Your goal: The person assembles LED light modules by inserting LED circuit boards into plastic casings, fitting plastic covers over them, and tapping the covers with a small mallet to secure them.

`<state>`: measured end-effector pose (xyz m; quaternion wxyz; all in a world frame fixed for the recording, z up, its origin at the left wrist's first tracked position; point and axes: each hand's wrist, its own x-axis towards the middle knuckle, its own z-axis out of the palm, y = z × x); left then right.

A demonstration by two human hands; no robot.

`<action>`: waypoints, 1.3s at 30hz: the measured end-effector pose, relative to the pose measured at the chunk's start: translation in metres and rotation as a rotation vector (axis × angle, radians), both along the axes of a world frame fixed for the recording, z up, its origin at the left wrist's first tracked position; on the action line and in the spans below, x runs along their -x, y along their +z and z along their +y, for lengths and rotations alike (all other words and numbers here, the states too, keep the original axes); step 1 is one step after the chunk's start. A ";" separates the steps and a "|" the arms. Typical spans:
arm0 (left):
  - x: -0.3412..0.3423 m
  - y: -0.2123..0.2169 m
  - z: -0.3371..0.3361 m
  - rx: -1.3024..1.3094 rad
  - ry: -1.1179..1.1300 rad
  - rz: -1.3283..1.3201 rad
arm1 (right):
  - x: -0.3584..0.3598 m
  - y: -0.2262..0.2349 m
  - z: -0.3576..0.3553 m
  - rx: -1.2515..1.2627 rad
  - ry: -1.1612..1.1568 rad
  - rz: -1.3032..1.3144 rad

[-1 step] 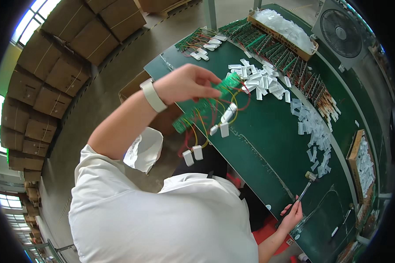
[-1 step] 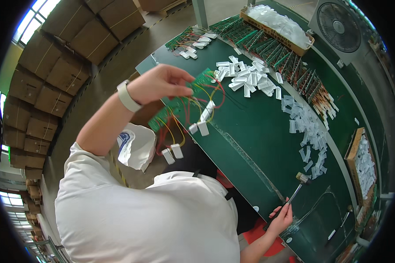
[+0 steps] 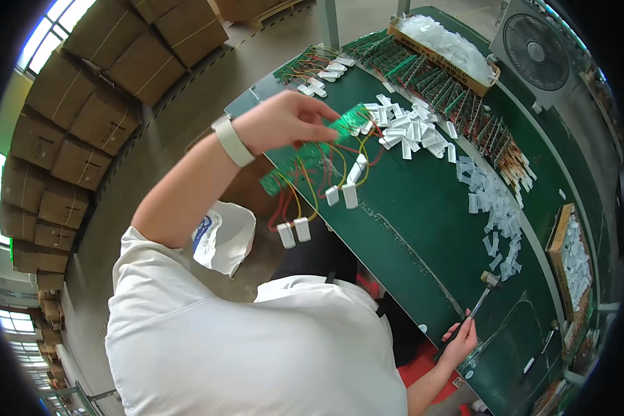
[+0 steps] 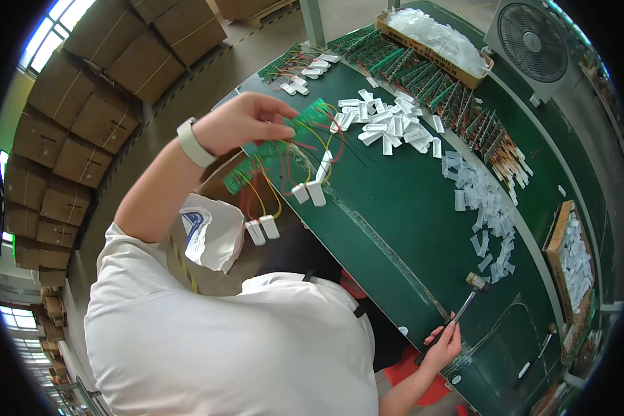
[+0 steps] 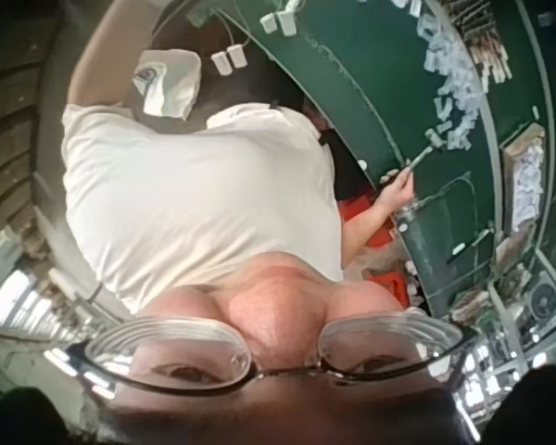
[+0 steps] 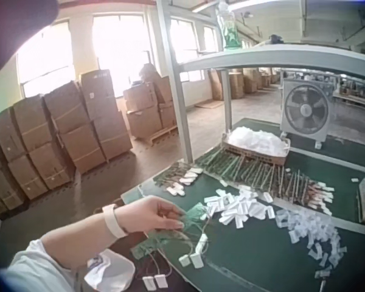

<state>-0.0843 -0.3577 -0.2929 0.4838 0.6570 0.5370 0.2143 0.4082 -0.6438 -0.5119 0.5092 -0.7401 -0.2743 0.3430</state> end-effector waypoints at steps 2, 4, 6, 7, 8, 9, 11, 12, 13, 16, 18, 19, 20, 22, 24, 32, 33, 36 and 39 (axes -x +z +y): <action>0.021 0.011 0.026 -0.021 0.048 0.014 | 0.001 -0.001 0.000 -0.003 0.007 0.016; 0.033 0.019 0.055 -0.042 0.077 0.020 | 0.001 0.000 -0.001 0.002 -0.005 0.013; 0.042 0.021 0.085 -0.049 0.111 0.009 | 0.002 0.002 -0.001 0.005 -0.014 0.008; 0.045 0.021 0.101 -0.051 0.152 0.001 | 0.003 0.003 -0.001 0.021 -0.020 0.009; 0.048 0.020 0.121 -0.067 0.172 0.016 | 0.003 0.004 -0.001 0.038 -0.030 0.008; 0.048 0.020 0.139 -0.072 0.166 0.008 | 0.003 0.004 -0.001 0.032 -0.036 0.000; 0.047 0.018 0.175 -0.124 0.294 0.081 | 0.002 0.004 -0.002 0.057 -0.029 -0.005; 0.049 0.015 0.191 -0.126 0.305 0.085 | 0.002 0.004 -0.002 0.060 -0.046 0.006; 0.056 0.011 0.212 -0.129 0.300 0.075 | 0.001 0.004 -0.002 0.056 -0.052 -0.003; 0.087 -0.018 0.269 -0.117 0.243 0.213 | -0.002 0.005 -0.002 0.070 -0.046 0.003; 0.111 -0.051 0.302 -0.101 0.304 0.249 | -0.001 0.007 0.002 0.112 -0.056 -0.001; 0.122 -0.067 0.316 -0.086 0.366 0.293 | -0.002 0.007 0.003 0.114 -0.053 -0.005; 0.126 -0.083 0.329 -0.085 0.387 0.349 | -0.003 0.009 0.002 0.117 -0.074 0.012; 0.139 -0.110 0.345 -0.118 0.437 0.391 | -0.003 0.009 0.004 0.126 -0.082 0.028; 0.147 -0.122 0.353 -0.148 0.525 0.429 | -0.003 0.009 0.006 0.112 -0.095 0.044; 0.126 -0.127 0.346 -0.233 0.513 0.798 | -0.002 0.011 -0.008 0.135 -0.098 -0.022; 0.134 -0.128 0.343 -0.284 0.483 0.804 | -0.001 0.008 -0.012 0.144 -0.077 -0.046; 0.134 -0.144 0.305 -0.308 0.293 0.584 | 0.011 0.020 -0.001 0.065 0.001 -0.019; 0.183 -0.178 0.242 -0.874 0.091 0.699 | 0.016 0.019 0.021 0.042 0.012 0.081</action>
